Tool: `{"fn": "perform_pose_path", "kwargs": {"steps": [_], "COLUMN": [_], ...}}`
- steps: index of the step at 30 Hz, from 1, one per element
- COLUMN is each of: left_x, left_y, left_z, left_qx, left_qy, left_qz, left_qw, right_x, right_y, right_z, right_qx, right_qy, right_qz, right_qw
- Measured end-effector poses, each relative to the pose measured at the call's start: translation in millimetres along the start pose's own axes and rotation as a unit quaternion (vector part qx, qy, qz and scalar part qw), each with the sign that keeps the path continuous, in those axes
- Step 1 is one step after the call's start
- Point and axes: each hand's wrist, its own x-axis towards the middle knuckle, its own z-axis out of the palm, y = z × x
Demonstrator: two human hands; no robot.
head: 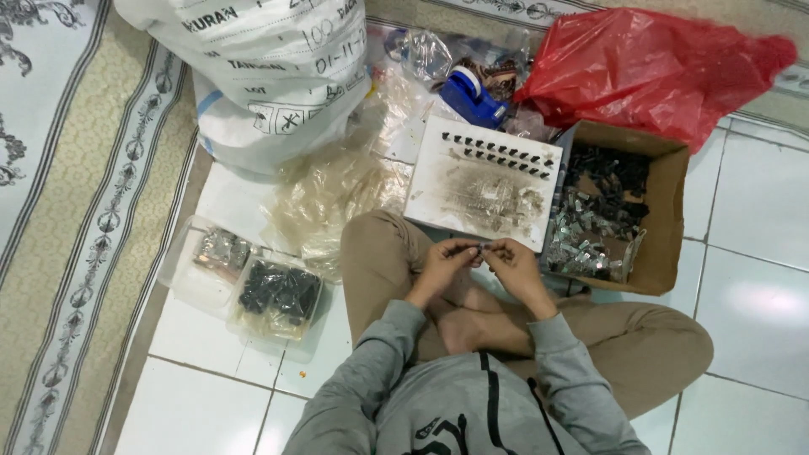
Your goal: The person sits on the floor and repeatedly picks small black plastic parts from a cardboard box, then places them onto a white board with pre-drilled holes. The person handles the parts one at a time, arranging them in rows on the board.
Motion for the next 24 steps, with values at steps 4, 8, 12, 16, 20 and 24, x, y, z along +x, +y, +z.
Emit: {"fn": "perform_pose_path", "kwargs": {"steps": [4, 8, 12, 16, 20, 24], "left_x": [9, 7, 8, 7, 3, 8], "left_y": [-15, -7, -9, -9, 2, -1], "left_z": [-14, -13, -12, -10, -8, -13], "left_qx": [-0.043, -0.036, -0.037, -0.081, -0.104, -0.056], "left_qy": [0.016, 0.021, 0.003, 0.002, -0.008, -0.027], "left_qz": [0.000, 0.007, 0.007, 0.015, 0.001, 0.006], "left_qw": [0.999, 0.999, 0.999, 0.997, 0.995, 0.998], "right_x": [-2, -6, -12, -14, -13, -5], "right_y": [9, 3, -10, -13, -6, 9], "right_z": [8, 9, 14, 17, 21, 24], "right_qx": [-0.008, -0.026, -0.010, -0.018, 0.017, 0.100], "right_qy": [0.010, 0.031, 0.046, 0.051, 0.063, 0.053], "right_qz": [-0.074, -0.139, -0.159, -0.163, -0.152, -0.110], "right_qw": [0.997, 0.989, 0.986, 0.985, 0.986, 0.987]}}
